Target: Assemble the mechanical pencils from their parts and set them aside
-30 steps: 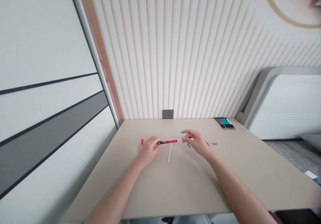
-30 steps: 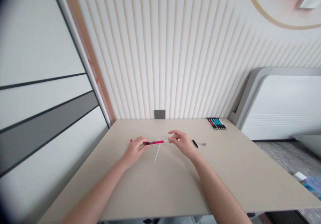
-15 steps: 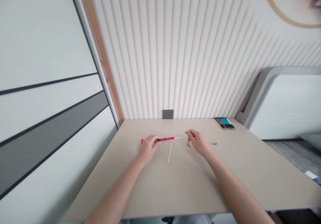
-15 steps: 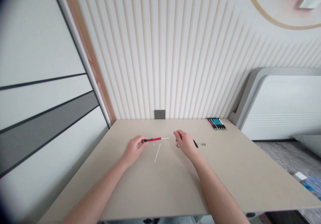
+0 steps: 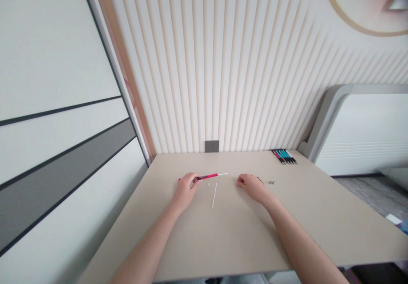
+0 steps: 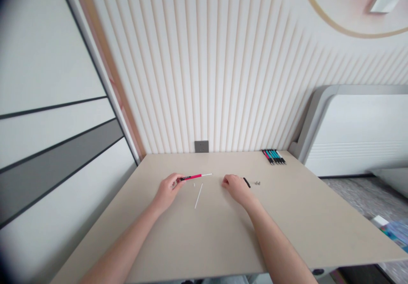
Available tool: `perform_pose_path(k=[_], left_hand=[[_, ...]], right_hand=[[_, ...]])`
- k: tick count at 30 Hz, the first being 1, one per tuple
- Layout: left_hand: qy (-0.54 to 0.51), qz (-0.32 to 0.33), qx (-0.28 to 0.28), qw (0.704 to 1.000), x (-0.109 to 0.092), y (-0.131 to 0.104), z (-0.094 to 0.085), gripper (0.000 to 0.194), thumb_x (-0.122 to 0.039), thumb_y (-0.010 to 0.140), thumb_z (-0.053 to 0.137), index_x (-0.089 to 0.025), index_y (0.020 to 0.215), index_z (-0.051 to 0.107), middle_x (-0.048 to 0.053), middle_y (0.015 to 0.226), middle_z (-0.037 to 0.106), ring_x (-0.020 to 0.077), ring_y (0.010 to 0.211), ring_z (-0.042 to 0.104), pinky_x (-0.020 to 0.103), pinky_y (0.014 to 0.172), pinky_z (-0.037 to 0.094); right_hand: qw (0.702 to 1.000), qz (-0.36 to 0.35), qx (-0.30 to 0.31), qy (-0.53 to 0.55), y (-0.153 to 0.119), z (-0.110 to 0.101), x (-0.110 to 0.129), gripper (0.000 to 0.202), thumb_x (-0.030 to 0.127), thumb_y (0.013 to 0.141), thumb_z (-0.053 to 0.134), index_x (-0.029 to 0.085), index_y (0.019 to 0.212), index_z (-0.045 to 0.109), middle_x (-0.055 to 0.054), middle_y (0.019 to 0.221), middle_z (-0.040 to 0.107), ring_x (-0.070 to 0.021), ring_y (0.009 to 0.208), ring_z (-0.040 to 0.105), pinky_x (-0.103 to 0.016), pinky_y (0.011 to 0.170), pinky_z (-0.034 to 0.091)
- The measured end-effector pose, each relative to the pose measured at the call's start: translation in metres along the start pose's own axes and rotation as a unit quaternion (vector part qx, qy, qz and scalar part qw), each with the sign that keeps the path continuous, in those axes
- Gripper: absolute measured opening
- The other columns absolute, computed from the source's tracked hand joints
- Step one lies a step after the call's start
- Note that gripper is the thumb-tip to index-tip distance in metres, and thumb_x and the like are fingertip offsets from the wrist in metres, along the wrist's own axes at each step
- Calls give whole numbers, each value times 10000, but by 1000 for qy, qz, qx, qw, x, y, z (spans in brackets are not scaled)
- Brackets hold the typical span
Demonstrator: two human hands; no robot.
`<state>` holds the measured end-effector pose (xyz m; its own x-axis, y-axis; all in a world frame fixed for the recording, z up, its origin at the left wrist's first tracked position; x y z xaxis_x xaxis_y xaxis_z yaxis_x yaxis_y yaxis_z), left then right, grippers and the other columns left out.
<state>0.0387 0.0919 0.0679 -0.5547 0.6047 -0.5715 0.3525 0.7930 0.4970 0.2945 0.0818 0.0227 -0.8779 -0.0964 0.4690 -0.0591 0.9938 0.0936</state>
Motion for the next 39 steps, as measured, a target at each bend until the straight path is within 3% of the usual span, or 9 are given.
perform_pose_path(k=[5,9,23,39], left_hand=[[3,-1,-10,1000,2,0,-1,128,-258,886,536,-202,928,643,29,852,663,164,744,594,275,706,466],[0,1,-15,1000,3,0,-2,135,-272,888,535,-205,919,648,23,825,659,160,721,592,270,691,467],[-7,0,0,1000,-4,0,-2,127,-263,886,530,-203,928,634,27,836,660,163,733,581,283,729,467],[-6,10,11,1000,-5,0,0,124,-261,895,531,-195,924,632,36,864,665,170,773,592,294,768,464]], right_hand=[[980,-73,-77,169,-1,-19,22,217,313,922,441,211,939,631,-10,789,681,-152,691,606,-256,654,426],[967,-115,-124,189,-4,-30,35,236,350,912,479,222,959,672,-47,923,680,-172,792,609,-284,722,453],[963,-135,-99,211,-13,-35,53,262,366,931,477,210,965,685,-57,919,651,-160,776,593,-276,697,466],[967,-125,-107,197,-10,-32,48,241,353,901,507,215,1005,676,-50,904,662,-159,763,590,-286,723,483]])
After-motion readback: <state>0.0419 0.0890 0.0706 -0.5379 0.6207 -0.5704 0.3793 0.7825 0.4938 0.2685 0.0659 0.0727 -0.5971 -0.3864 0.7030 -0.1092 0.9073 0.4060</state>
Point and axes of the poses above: each hand's wrist, its own y-axis towards the middle knuckle, its own z-axis out of the palm, x = y × z, the point moved 9 cm from there along y, towards the middle knuckle
